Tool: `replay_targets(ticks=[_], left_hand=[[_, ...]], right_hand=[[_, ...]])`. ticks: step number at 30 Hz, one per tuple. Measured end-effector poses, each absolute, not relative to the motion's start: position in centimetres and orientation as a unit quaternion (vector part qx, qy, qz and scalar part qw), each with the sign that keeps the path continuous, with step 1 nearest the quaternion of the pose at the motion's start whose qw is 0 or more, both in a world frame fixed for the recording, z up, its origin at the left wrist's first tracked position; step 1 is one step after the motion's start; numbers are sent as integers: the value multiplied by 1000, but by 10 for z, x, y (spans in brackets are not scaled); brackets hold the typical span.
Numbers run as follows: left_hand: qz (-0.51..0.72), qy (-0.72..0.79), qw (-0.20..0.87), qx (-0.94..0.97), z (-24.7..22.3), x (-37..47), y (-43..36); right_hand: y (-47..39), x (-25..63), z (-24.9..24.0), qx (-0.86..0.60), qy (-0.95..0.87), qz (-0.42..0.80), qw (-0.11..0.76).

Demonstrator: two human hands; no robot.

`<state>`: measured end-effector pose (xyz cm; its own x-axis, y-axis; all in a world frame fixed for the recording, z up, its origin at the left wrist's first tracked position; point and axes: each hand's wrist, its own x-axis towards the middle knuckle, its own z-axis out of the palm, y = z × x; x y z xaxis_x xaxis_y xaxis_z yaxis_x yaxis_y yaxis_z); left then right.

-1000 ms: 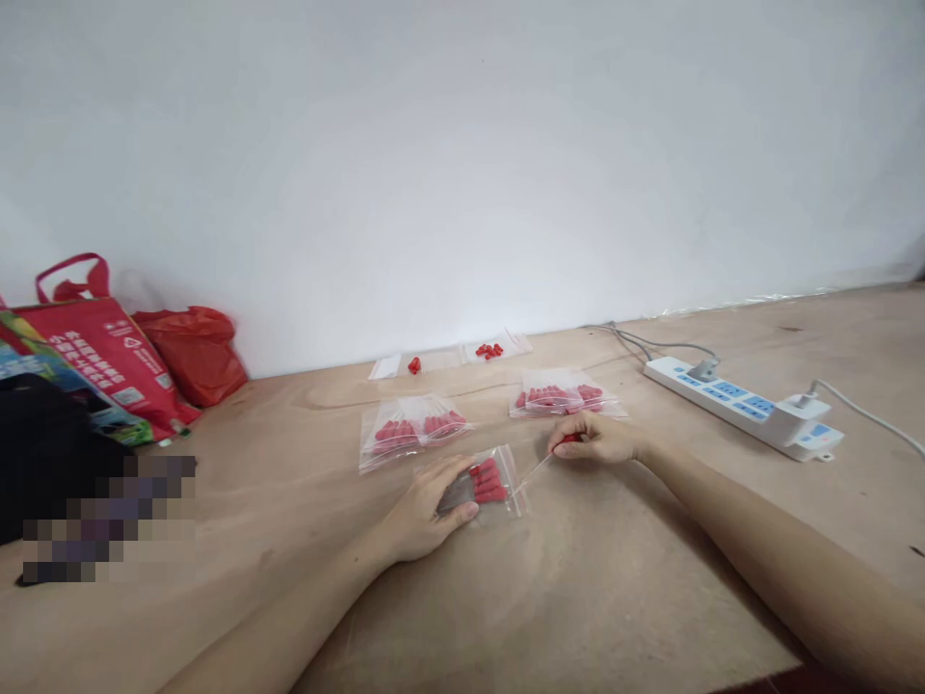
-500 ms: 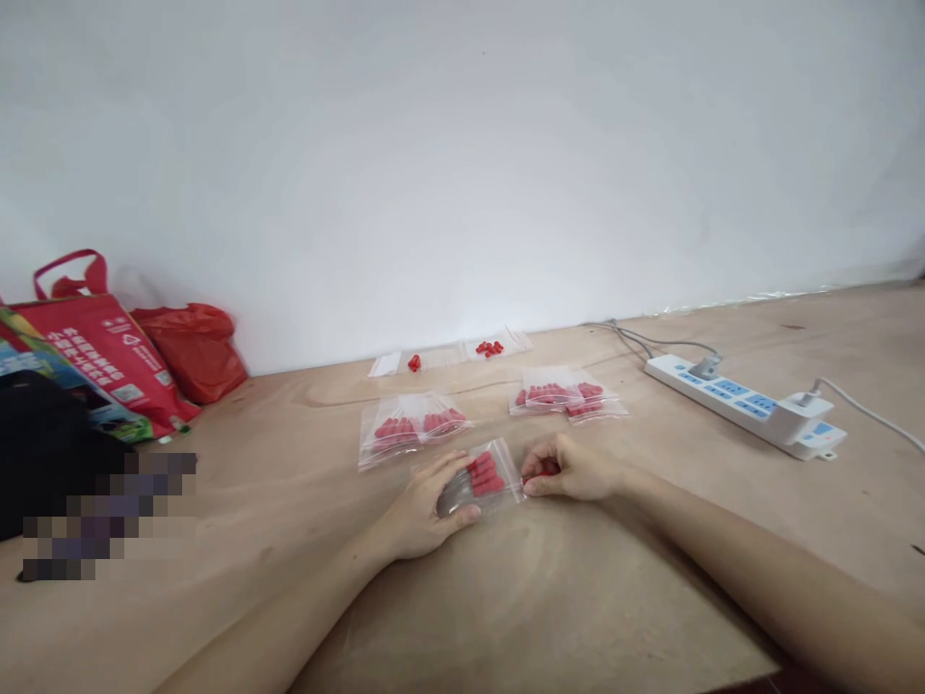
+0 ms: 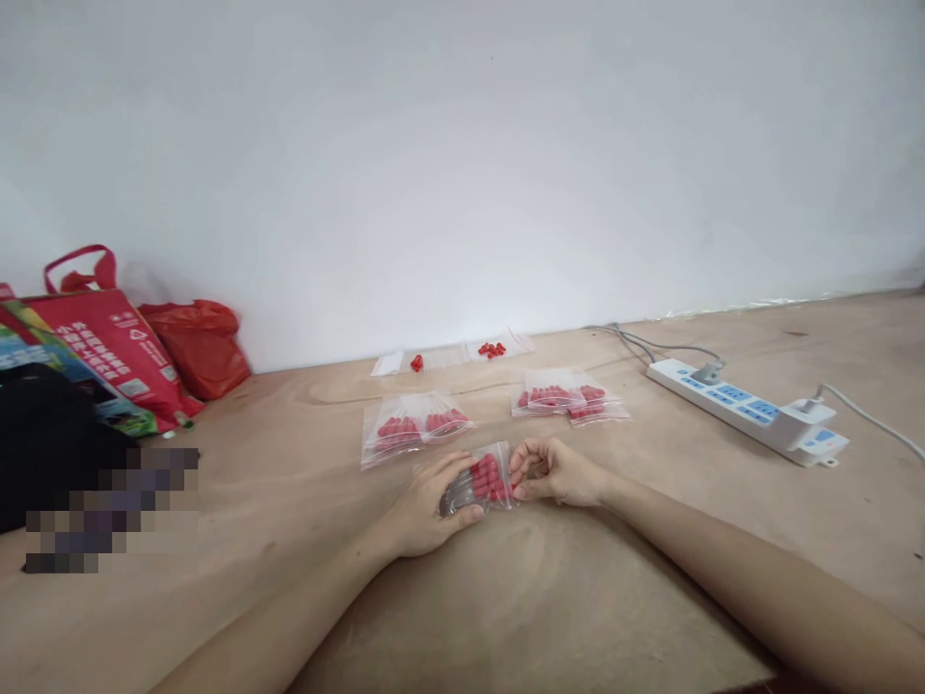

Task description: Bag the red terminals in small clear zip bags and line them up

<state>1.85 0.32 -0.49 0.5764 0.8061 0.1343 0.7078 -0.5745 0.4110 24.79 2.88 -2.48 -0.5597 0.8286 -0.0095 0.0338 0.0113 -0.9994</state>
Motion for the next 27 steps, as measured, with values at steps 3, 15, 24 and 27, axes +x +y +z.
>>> replay_targets(ticks=[3, 15, 24, 27], left_hand=[[159, 426, 159, 876, -5, 19, 3], [186, 385, 152, 891, -4, 19, 3], [218, 345, 16, 913, -1, 16, 4], [218, 335, -106, 911, 9, 19, 20]], right_hand=[[29, 244, -26, -325, -642, 623, 308], [28, 233, -30, -329, -659, 605, 303], [30, 258, -18, -357, -825, 272, 342], [33, 262, -17, -328, -871, 178, 319]])
